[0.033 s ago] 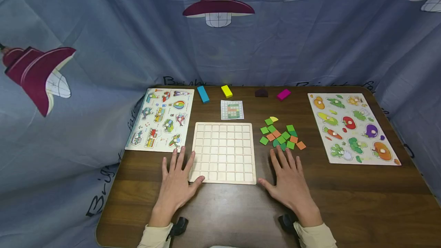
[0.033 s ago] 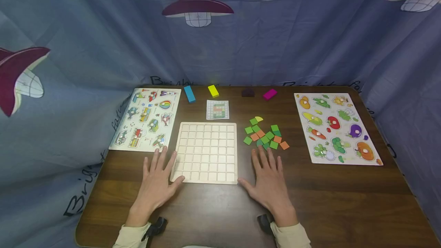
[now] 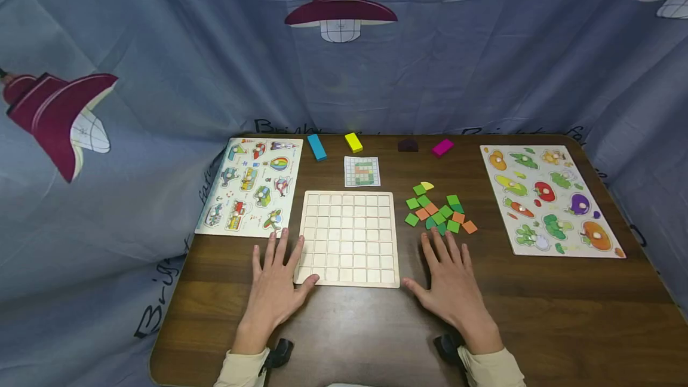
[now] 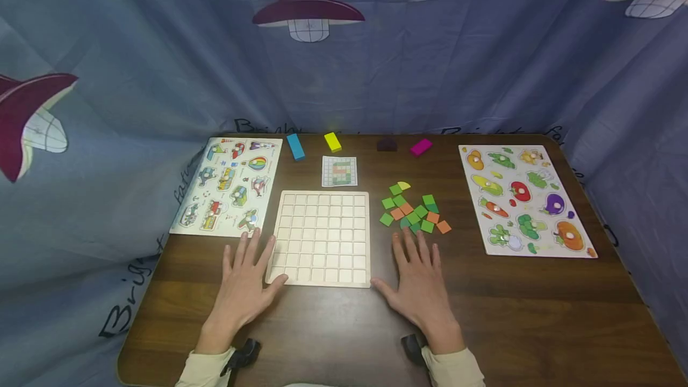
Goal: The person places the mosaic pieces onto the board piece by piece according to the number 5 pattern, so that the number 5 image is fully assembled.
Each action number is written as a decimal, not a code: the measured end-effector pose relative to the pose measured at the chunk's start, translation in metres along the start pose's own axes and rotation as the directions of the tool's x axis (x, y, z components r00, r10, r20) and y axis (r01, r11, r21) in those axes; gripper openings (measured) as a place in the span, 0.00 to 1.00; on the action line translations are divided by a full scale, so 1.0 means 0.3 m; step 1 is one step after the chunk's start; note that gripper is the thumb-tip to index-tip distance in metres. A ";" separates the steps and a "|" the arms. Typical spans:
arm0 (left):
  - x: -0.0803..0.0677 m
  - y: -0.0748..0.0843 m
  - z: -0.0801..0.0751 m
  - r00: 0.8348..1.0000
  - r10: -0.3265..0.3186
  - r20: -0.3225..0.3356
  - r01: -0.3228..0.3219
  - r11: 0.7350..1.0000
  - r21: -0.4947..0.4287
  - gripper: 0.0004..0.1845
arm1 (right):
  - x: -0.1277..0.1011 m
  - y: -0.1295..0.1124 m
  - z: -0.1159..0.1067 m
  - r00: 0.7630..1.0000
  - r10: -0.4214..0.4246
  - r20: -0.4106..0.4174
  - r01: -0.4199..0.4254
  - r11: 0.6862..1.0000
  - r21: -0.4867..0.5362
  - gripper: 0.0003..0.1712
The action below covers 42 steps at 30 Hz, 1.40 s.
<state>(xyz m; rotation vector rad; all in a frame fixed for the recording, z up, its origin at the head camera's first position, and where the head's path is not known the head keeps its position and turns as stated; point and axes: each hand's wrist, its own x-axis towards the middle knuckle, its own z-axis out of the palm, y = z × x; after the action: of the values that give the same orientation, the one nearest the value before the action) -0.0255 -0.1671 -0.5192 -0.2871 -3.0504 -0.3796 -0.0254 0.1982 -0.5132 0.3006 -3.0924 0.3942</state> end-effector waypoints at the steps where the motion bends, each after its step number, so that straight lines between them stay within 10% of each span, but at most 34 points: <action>1: 0.002 -0.002 0.001 1.000 0.002 -0.004 -0.002 1.000 0.008 0.45 | 0.002 0.000 -0.001 1.000 -0.003 -0.004 0.003 1.000 0.001 0.59; 7: 0.013 -0.001 -0.002 1.000 0.008 -0.012 -0.008 1.000 -0.003 0.46 | 0.015 0.008 0.003 0.999 -0.022 -0.032 0.022 1.000 -0.002 0.59; 20: 0.017 0.016 0.106 0.999 -0.022 0.026 0.030 0.944 -0.330 0.53 | 0.160 0.209 0.031 0.962 0.078 -0.260 -0.034 0.985 0.170 0.37; 27: 0.036 0.021 0.130 0.999 0.001 -0.035 -0.011 0.958 -0.287 0.53 | 0.182 0.297 0.060 0.910 0.159 -0.383 -0.056 0.962 0.267 0.20; 42: 0.042 0.015 0.119 0.999 -0.040 -0.020 0.032 0.955 -0.294 0.50 | 0.180 0.262 0.098 0.923 0.021 -0.385 0.045 0.986 0.161 0.10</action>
<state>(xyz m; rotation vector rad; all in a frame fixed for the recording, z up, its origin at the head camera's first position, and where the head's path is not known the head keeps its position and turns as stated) -0.0380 -0.1516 -0.5518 -0.2363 -2.9707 -0.8348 -0.0931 0.2554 -0.5594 0.2121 -2.6750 0.6298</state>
